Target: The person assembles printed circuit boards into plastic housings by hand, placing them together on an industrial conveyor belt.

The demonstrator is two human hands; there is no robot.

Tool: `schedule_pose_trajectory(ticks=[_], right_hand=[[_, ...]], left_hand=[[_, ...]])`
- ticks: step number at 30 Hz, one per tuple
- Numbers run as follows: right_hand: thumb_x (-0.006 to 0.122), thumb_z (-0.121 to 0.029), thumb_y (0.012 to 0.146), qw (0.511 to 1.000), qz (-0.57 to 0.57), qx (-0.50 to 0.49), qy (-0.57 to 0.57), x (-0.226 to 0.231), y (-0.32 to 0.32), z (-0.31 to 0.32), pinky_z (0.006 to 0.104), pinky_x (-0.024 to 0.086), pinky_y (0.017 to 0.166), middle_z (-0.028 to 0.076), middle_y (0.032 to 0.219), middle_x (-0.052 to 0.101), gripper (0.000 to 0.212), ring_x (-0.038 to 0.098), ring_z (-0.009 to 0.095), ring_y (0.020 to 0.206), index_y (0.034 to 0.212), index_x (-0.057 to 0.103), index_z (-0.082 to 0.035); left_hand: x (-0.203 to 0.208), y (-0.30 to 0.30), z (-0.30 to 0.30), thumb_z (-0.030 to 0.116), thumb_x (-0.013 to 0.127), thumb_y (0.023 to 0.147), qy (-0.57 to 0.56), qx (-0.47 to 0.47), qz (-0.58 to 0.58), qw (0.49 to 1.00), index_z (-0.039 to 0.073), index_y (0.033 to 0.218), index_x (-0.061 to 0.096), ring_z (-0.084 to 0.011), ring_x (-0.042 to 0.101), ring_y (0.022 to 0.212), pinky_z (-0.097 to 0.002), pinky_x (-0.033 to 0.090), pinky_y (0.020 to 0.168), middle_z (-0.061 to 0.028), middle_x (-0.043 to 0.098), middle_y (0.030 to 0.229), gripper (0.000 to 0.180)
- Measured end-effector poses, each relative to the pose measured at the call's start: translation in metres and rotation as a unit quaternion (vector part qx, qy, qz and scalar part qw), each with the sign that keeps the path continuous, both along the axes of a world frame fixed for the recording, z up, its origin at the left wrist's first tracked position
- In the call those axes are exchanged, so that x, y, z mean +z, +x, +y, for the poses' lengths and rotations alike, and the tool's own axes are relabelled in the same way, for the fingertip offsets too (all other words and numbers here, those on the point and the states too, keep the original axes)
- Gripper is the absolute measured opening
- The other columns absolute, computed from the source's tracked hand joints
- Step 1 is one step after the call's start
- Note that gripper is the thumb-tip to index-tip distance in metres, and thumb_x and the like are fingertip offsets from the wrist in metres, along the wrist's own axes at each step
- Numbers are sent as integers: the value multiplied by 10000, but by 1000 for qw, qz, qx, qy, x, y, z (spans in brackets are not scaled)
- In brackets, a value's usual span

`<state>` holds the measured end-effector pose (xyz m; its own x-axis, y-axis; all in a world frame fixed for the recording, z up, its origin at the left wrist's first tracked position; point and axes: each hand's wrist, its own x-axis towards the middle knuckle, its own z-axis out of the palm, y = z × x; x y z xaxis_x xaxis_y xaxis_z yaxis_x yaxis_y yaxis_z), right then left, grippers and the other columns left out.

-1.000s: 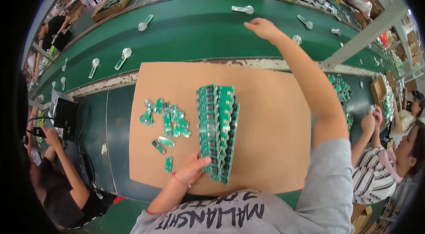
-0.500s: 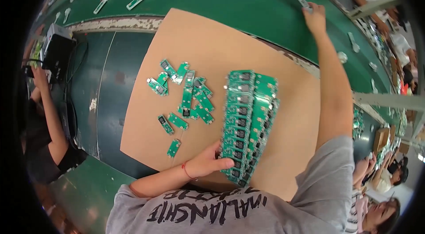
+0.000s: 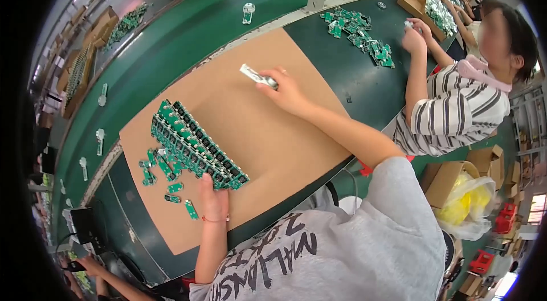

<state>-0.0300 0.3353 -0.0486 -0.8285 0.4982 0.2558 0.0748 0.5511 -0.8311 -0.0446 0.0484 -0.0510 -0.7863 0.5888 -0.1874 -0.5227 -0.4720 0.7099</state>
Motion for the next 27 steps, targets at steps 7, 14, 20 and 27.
schedule_pose_trajectory(ticks=[7,14,20,27], right_hand=[[623,-230,801,998,22,1,54,6,-18,12,312,433,739,106,918,567,287,540,217,836,1022,591,-49],[566,-227,837,966,49,2,253,33,15,-10,368,378,893,143,1130,512,339,481,281,1052,1110,524,-32],[350,-526,893,818,-46,253,-515,38,16,-128,365,304,994,109,1269,444,619,401,194,1194,1300,348,-59],[329,-465,917,616,-50,262,-741,29,-1,-163,411,461,882,157,1166,530,560,563,268,1013,1250,398,-21]], left_hand=[[-10,14,-17,300,563,859,-27,6,60,998,33,1250,383,-194,469,1114,-375,376,944,-60,483,1214,506],[17,17,-17,210,610,831,-83,50,66,993,22,1255,361,-158,479,1073,-318,366,940,-63,493,1185,527],[43,18,-11,140,679,774,-190,60,178,964,-12,1182,387,-117,527,926,-256,432,807,-73,543,1046,524],[60,10,-36,289,643,802,-380,-41,219,898,-29,1080,489,-136,586,710,-270,462,616,-103,613,859,449]])
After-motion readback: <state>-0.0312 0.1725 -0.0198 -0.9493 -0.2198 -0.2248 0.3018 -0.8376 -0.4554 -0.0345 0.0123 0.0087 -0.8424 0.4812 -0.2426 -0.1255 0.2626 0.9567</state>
